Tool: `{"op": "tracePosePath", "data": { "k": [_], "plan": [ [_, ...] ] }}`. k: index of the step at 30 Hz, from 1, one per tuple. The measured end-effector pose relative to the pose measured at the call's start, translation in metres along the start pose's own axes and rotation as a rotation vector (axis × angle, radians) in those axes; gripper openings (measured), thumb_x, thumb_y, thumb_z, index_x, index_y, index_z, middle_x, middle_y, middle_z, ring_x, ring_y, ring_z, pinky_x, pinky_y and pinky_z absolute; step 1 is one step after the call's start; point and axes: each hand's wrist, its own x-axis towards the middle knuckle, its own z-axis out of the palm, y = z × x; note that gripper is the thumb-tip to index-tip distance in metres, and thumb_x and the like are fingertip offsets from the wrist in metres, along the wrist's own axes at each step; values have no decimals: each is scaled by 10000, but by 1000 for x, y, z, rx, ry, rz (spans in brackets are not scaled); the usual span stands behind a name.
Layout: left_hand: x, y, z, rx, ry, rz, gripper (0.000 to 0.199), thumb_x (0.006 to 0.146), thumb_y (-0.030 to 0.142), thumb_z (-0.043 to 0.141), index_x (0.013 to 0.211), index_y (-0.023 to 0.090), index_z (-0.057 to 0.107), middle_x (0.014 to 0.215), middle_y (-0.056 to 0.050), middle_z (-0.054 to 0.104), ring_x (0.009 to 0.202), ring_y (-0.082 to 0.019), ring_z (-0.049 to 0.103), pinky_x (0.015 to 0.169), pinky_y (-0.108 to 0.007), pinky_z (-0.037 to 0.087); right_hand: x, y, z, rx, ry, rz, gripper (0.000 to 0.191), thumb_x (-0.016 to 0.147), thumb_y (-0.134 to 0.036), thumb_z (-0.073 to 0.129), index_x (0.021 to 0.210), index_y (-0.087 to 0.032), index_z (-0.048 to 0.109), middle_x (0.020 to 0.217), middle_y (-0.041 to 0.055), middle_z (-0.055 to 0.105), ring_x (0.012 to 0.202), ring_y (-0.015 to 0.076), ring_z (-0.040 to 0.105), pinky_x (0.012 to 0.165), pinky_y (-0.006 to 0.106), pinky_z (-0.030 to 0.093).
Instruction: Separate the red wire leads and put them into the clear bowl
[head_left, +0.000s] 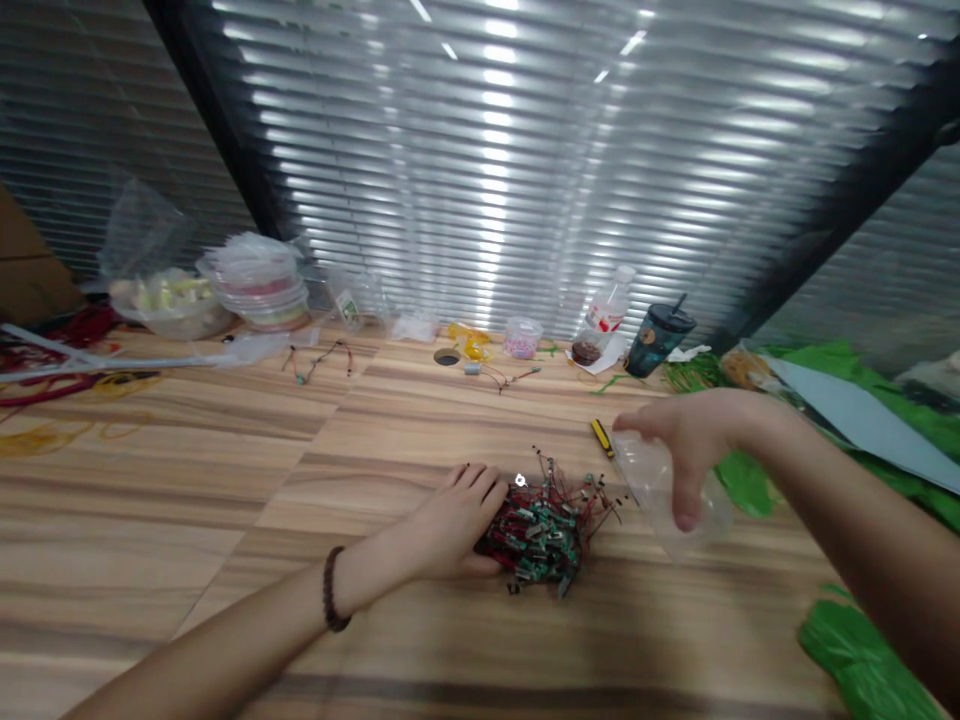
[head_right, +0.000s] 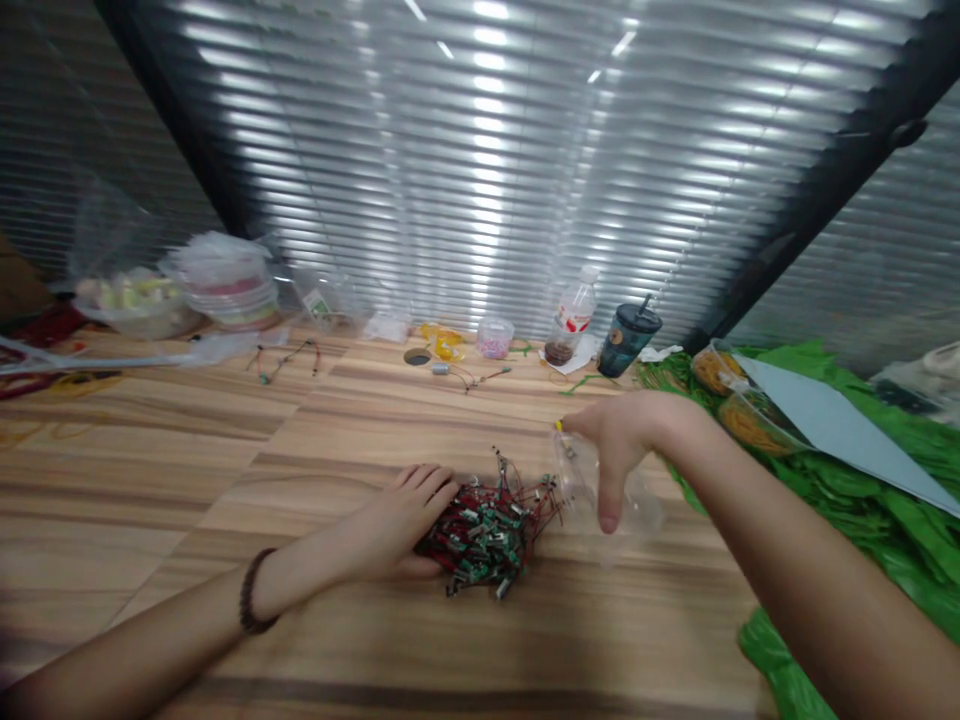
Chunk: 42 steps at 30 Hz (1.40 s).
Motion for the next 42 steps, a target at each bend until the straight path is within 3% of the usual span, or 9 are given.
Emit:
{"op": "tracePosePath", "data": {
  "k": [2, 7, 10, 16, 21, 27, 30, 36, 42],
  "plan": [
    [-8, -1, -1, -15, -18, 8, 701, 688, 534, 623, 1256, 170, 432, 1272, -96, 451, 1179, -256, 402, 1057, -416, 358, -23, 18, -18, 52, -88, 9, 889, 268, -444, 891, 1101, -222, 676, 968, 96, 706, 794, 273, 689, 657, 327, 552],
    [-27, -3, -4, -66, -50, 21, 733, 683, 504, 635, 1307, 194, 408, 1342, -90, 406, 1248, -267, 352, 1115, -439, 302, -48, 45, -23, 413, 223, 7, 988, 521, -351, 851, 1388, -286, 380, 1261, 71, 564, 1116, 295, 572, 909, 393, 494],
    [-36, -6, 0, -113, -71, 26, 856, 644, 537, 659, 1368, 201, 348, 1397, -106, 348, 1304, -281, 310, 1156, -466, 254, -25, 45, 22, 687, 490, -71, 1023, 507, -299, 861, 1378, -285, 326, 1352, 103, 460, 1222, 313, 475, 991, 463, 429],
    [-44, -24, -13, -271, -209, 39, 1308, 470, 725, 681, 1478, 187, 44, 1528, -136, 70, 1431, -310, 120, 1187, -445, 238, 61, 21, 131, 1113, 625, -90, 1077, 496, -409, 840, 1368, -286, 220, 1415, 144, 339, 1285, 293, 410, 1045, 471, 361],
    [-13, -8, -72, -310, -183, -55, 798, 762, 623, 502, 1429, 250, 272, 1510, -62, 217, 1410, -202, 250, 1182, -332, 274, 91, 15, 165, 1034, 612, -4, 1053, 508, -358, 839, 1372, -242, 249, 1440, 149, 312, 1332, 283, 333, 1102, 452, 271],
    [30, -13, -117, -234, -274, -204, 695, 807, 612, 435, 1372, 211, 382, 1385, -52, 451, 1251, -162, 475, 1068, -270, 387, 42, 29, 160, 863, 486, 97, 629, 736, -213, 629, 1314, -120, 400, 1205, 193, 543, 1051, 258, 574, 869, 440, 484],
    [47, -31, -117, -170, -233, -256, 699, 828, 614, 373, 1355, 157, 406, 1386, -91, 443, 1258, -178, 464, 1066, -283, 378, 12, 25, 149, 747, 344, 8, 282, 712, -97, 569, 979, -133, 652, 858, 86, 650, 768, 197, 608, 737, 370, 515],
    [62, -32, -108, -145, -201, -287, 655, 842, 556, 372, 1354, 149, 402, 1398, -94, 425, 1271, -198, 443, 1079, -318, 358, -2, 6, 137, 417, 103, -281, 312, 700, 16, 546, 888, -172, 710, 954, 60, 640, 898, 165, 587, 811, 273, 465],
    [52, -36, -108, -192, -223, -285, 659, 837, 558, 402, 1370, 172, 379, 1416, -72, 404, 1288, -187, 427, 1098, -315, 346, -15, 5, 112, 375, 227, -267, 150, 867, -173, 549, 911, -163, 691, 862, 72, 676, 808, 171, 623, 740, 276, 478]
  ]
}}
